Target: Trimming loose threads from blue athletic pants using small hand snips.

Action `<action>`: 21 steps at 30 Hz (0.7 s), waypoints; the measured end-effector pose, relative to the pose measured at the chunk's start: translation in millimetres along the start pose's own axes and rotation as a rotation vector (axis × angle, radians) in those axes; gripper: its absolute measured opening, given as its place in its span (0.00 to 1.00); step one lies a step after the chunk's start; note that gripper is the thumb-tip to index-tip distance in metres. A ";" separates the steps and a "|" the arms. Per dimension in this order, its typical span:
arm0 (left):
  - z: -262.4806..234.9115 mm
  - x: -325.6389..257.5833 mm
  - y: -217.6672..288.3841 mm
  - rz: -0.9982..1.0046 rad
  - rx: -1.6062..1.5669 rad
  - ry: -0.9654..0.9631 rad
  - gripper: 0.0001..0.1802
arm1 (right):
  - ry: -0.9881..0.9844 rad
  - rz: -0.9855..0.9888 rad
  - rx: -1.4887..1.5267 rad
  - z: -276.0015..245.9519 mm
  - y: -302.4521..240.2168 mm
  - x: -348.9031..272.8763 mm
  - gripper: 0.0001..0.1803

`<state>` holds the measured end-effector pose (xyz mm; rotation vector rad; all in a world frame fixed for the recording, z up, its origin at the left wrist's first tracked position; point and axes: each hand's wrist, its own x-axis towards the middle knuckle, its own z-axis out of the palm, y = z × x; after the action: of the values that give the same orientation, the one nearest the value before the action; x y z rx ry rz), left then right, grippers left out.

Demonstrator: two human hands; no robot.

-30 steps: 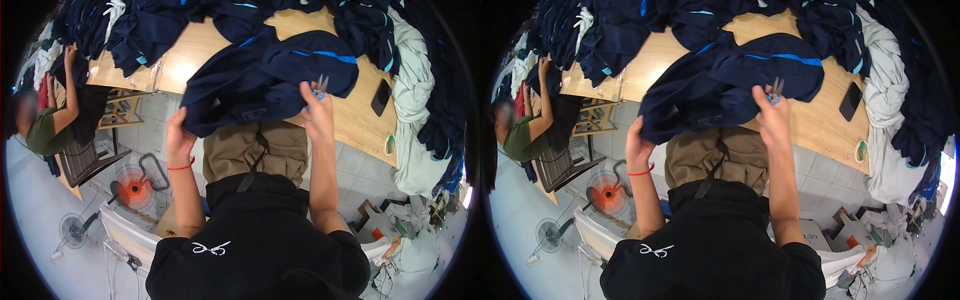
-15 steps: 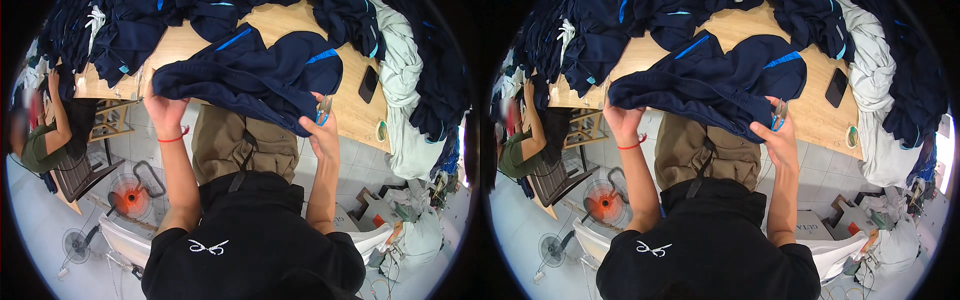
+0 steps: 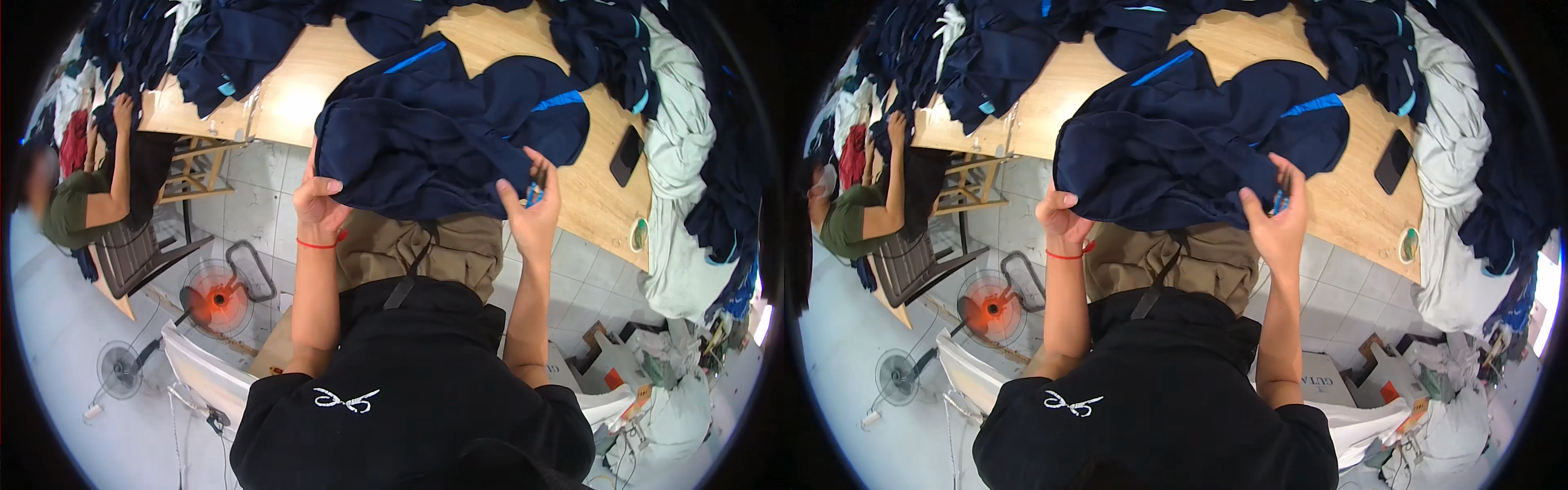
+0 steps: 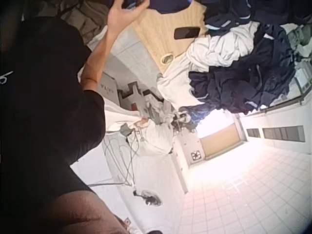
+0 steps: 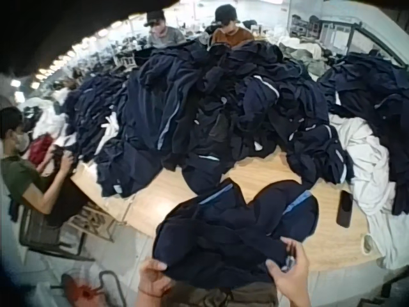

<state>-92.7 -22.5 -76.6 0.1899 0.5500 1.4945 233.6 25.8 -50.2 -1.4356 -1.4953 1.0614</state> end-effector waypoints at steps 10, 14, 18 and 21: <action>35.1 7.9 -19.1 0.019 -0.186 -0.051 0.66 | 0.205 -0.182 -0.303 14.3 -26.8 -3.0 0.31; 52.4 7.3 -22.5 -0.032 -0.098 -0.139 0.70 | 0.026 -0.064 -0.026 25.3 -56.1 -9.2 0.26; 51.0 1.5 -24.0 -0.061 0.057 -0.151 0.74 | -0.132 -0.034 0.373 53.3 -53.1 5.8 0.24; 50.5 -6.0 -21.3 -0.111 0.212 -0.146 0.75 | -0.238 0.090 0.580 69.2 -50.7 9.6 0.25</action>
<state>-50.6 -19.6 -41.2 0.4236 0.5912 1.3024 151.1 31.8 -25.8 -0.9946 -1.1434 1.6071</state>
